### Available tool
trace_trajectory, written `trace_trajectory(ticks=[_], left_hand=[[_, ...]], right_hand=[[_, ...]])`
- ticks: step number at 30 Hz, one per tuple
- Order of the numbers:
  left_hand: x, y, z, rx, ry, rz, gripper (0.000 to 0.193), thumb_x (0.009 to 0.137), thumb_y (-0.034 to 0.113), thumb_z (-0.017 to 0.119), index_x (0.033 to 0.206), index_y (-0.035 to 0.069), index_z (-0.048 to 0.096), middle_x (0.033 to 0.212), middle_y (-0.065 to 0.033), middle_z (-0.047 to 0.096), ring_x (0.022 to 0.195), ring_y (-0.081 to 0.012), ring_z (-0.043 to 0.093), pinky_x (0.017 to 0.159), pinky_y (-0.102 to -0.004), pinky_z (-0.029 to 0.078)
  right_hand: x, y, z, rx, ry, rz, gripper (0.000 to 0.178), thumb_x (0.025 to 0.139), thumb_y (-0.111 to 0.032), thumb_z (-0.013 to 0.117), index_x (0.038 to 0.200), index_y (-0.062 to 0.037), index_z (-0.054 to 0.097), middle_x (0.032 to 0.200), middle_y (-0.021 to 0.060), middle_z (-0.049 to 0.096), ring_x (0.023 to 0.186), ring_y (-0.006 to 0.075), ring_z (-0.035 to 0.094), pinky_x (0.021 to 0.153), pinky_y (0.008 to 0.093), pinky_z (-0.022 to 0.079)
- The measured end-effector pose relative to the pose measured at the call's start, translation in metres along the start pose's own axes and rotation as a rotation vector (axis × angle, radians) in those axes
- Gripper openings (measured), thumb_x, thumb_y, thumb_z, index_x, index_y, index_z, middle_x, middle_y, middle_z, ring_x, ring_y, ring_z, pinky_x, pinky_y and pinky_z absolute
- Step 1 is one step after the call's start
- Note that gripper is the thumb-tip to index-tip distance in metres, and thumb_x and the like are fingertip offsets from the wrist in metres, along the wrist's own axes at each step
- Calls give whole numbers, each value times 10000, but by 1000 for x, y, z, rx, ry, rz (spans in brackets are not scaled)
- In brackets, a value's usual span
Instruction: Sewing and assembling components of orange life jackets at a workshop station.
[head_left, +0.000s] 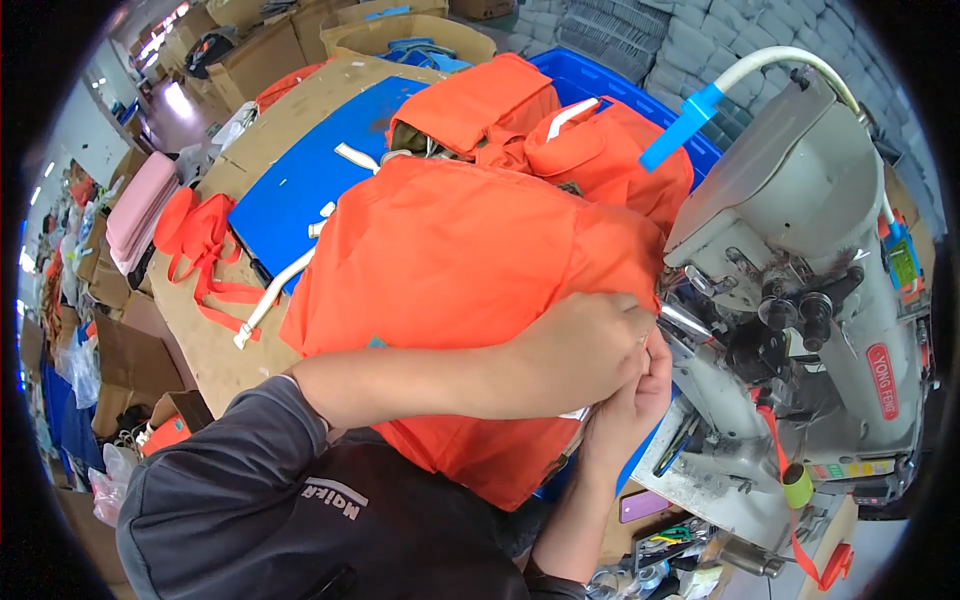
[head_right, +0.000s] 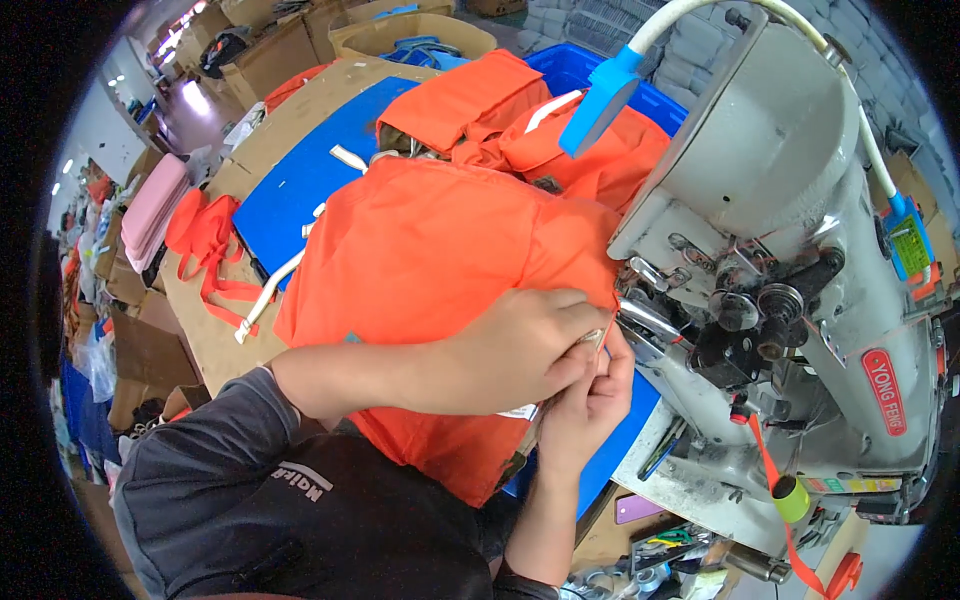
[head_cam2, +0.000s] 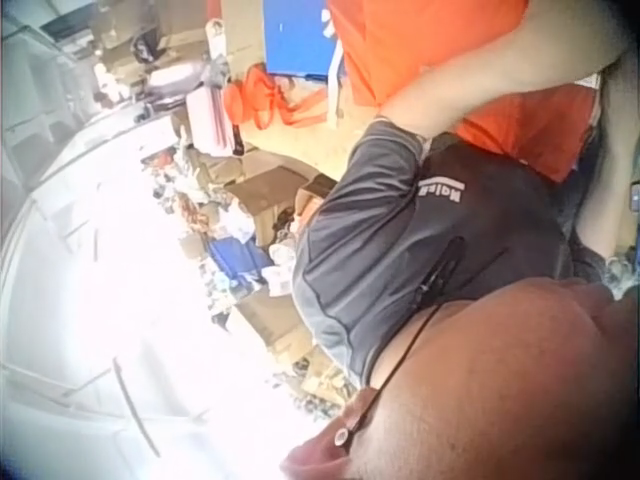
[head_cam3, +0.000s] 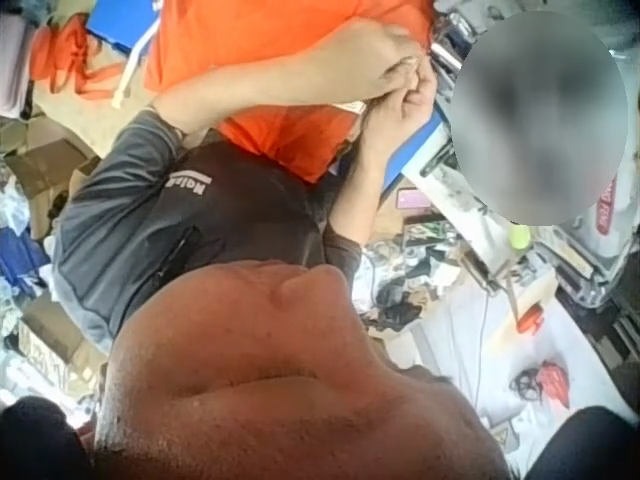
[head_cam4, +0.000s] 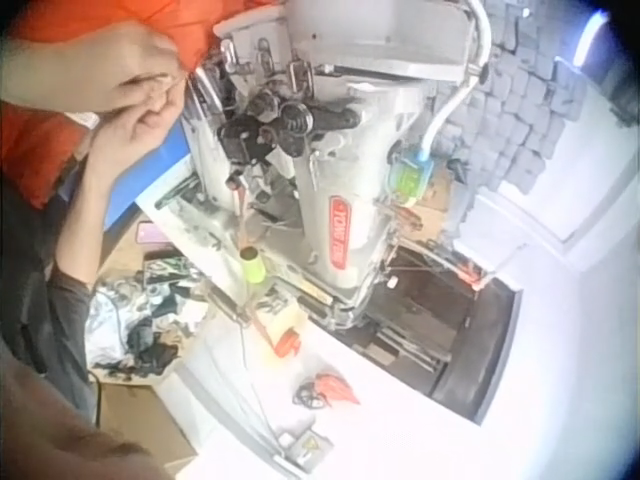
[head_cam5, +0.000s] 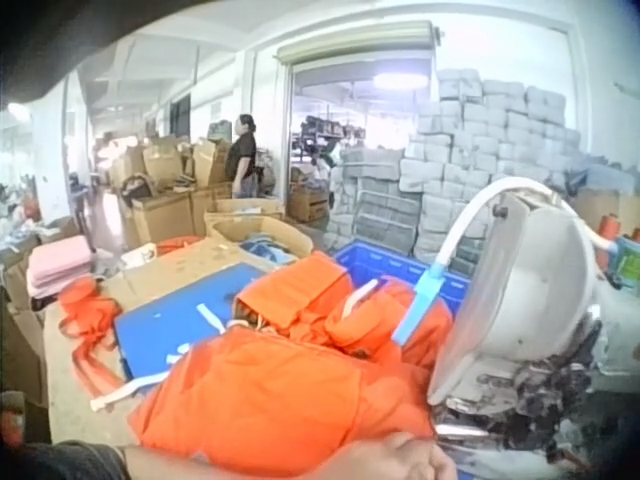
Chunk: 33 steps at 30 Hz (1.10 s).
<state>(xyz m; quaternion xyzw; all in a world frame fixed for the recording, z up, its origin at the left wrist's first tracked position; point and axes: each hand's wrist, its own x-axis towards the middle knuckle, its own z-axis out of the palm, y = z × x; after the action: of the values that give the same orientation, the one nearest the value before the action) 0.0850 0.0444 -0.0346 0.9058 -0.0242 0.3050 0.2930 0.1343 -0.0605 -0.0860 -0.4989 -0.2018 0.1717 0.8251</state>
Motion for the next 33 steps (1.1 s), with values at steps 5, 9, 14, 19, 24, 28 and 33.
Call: trace_trajectory(ticks=[5,9,14,19,24,28,33], left_hand=[[-8,9,0,-176,100,-206,193,791,28,606,981,26,575,795,-127,552,734,-312,590,622,-405,474],[-7,-1,1,-195,9,-188,260,780,28,613,1039,17,587,797,-127,560,735,-304,590,615,-404,463],[-8,-3,4,-213,42,-152,227,773,24,615,998,11,594,758,-120,542,702,-299,578,600,-399,455],[-5,-2,5,-195,16,-159,268,764,28,617,1031,5,603,768,-122,552,697,-301,580,599,-399,456],[-2,-7,11,-178,107,-118,257,763,34,614,1016,-7,612,746,-119,543,695,-305,585,604,-401,462],[-4,-2,4,-181,91,-107,332,768,59,637,1090,8,572,842,-118,549,762,-295,593,619,-394,463],[-32,14,-8,-221,15,-217,465,753,175,756,1114,54,489,888,-104,546,795,-275,600,631,-363,470]], right_hand=[[3,2,1,-53,33,-46,244,988,-51,479,1208,53,501,1044,94,627,898,99,600,777,226,493],[2,1,-2,-17,22,-15,240,993,-51,464,1207,52,498,1037,92,618,878,105,597,772,230,497],[1,1,-1,-4,16,-12,232,995,-59,464,1196,52,502,1010,94,619,861,106,595,763,228,495],[2,-1,1,-3,16,-29,231,1003,-81,454,1189,47,506,987,91,625,850,103,596,756,227,492],[8,-4,6,-31,35,-15,245,1010,-103,446,1198,44,500,988,87,626,857,100,594,754,228,492],[9,-3,5,-6,38,-25,240,1002,-98,468,1194,42,502,984,80,626,847,93,590,749,225,487],[-10,-8,-9,-77,-10,54,286,946,-22,554,1222,15,488,927,49,620,825,65,567,751,201,458]])
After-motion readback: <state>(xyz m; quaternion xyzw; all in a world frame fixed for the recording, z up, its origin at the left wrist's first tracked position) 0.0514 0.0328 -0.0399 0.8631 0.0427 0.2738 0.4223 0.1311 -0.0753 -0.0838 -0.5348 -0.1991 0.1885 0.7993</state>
